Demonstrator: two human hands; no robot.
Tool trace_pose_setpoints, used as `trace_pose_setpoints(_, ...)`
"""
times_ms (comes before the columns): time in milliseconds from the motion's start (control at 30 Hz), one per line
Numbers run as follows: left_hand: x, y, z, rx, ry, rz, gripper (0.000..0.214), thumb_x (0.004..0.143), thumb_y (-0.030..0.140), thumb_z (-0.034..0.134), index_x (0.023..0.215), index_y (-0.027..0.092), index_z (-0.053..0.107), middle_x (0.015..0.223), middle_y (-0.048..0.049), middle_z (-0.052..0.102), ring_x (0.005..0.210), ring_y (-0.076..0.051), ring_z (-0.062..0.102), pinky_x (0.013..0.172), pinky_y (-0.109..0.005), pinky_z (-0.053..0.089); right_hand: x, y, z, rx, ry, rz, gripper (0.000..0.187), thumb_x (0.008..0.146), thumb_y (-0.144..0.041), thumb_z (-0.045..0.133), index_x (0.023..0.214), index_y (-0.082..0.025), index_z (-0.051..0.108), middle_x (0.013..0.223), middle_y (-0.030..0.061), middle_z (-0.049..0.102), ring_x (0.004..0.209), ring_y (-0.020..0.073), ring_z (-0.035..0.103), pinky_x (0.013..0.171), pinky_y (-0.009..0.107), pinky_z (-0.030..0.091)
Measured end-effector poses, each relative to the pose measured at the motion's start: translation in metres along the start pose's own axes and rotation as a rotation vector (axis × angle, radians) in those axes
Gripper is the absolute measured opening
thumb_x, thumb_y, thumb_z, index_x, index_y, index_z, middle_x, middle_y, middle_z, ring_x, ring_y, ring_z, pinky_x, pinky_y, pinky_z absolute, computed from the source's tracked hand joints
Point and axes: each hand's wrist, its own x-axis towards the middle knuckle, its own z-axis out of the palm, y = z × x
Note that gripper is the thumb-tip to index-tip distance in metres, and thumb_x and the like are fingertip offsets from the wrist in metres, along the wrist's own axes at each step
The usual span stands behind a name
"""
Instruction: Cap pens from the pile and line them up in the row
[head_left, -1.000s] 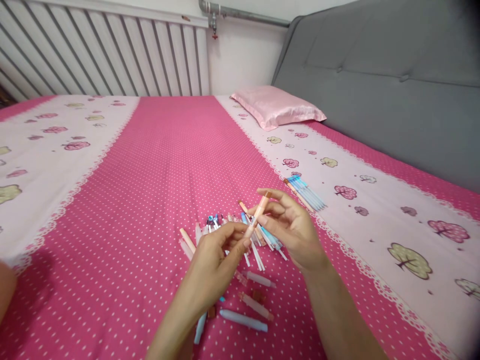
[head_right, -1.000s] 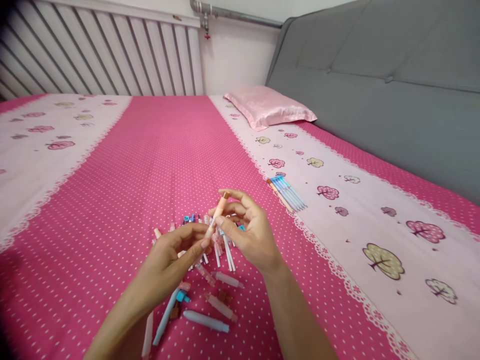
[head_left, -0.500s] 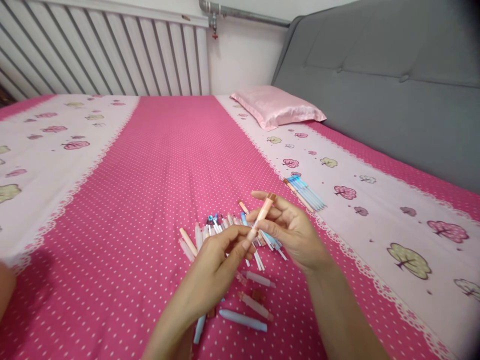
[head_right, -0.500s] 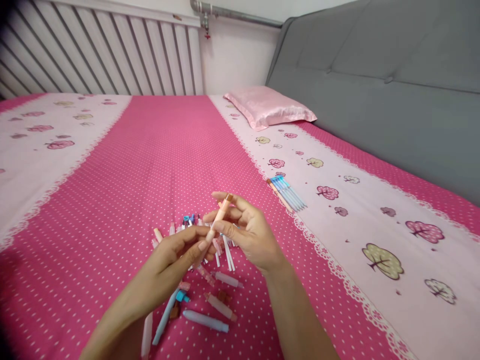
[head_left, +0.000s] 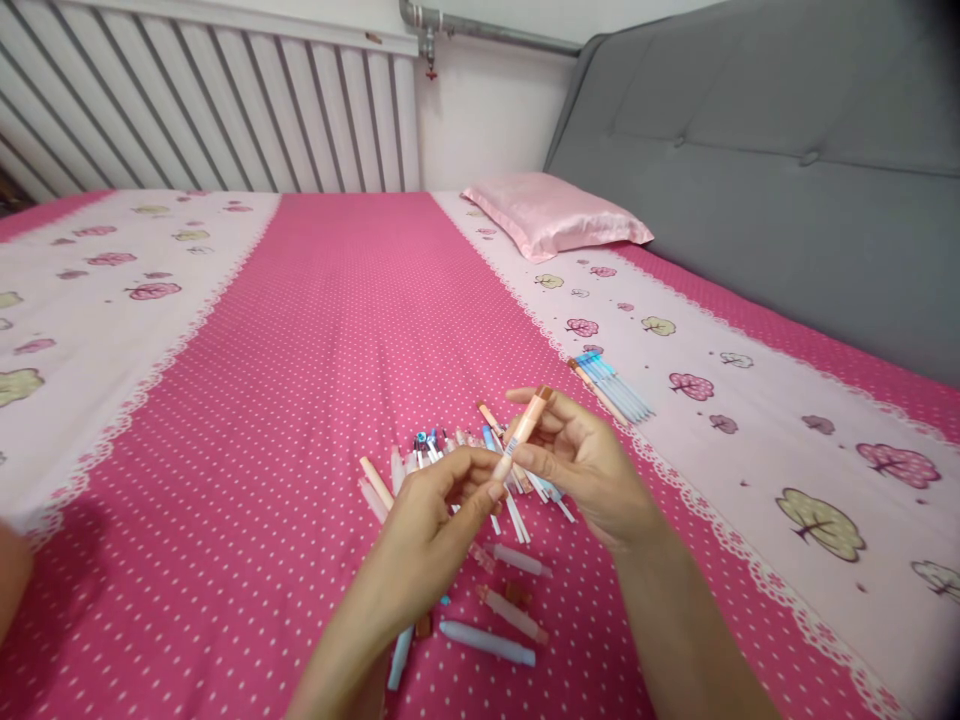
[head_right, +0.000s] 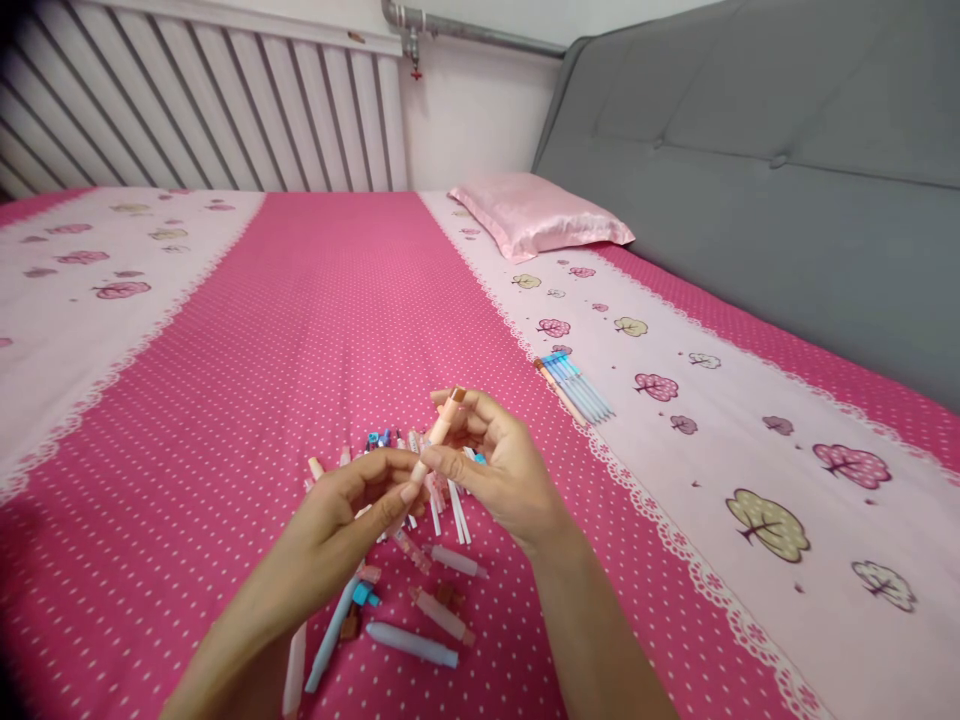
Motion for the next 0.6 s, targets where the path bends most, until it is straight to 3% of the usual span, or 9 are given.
trace_pose_setpoints(267,0.001,-0.002,-0.001,0.034,-0.018,-0.012,0.027,0.09,0.037,0.046,0.099,0.015,0.058,0.081,-0.0042,0.059,0.072,-0.014,0.052,0.066,-0.026,0.04,0.0,-0.004,0.001,0.018,-0.012,0.039,0.041,0.077,-0.027,0.072,0.114,-0.022,0.055,0.092,0.0039,0.064,0.082,0.0166,0.061,0.076,0.032,0.051)
trace_pose_setpoints(600,-0.004,0.003,-0.004,0.046,-0.121,0.0,0.028,0.094,0.037,0.038,0.1,0.017,0.057,0.083,-0.0031,0.058,0.073,-0.014,0.051,0.066,-0.027,0.04,-0.007,-0.012,-0.005,0.04,-0.137,0.07,0.04,0.085,-0.021,0.063,0.123,-0.025,0.052,0.106,0.0048,0.064,0.094,0.0165,0.061,0.089,0.035,0.049)
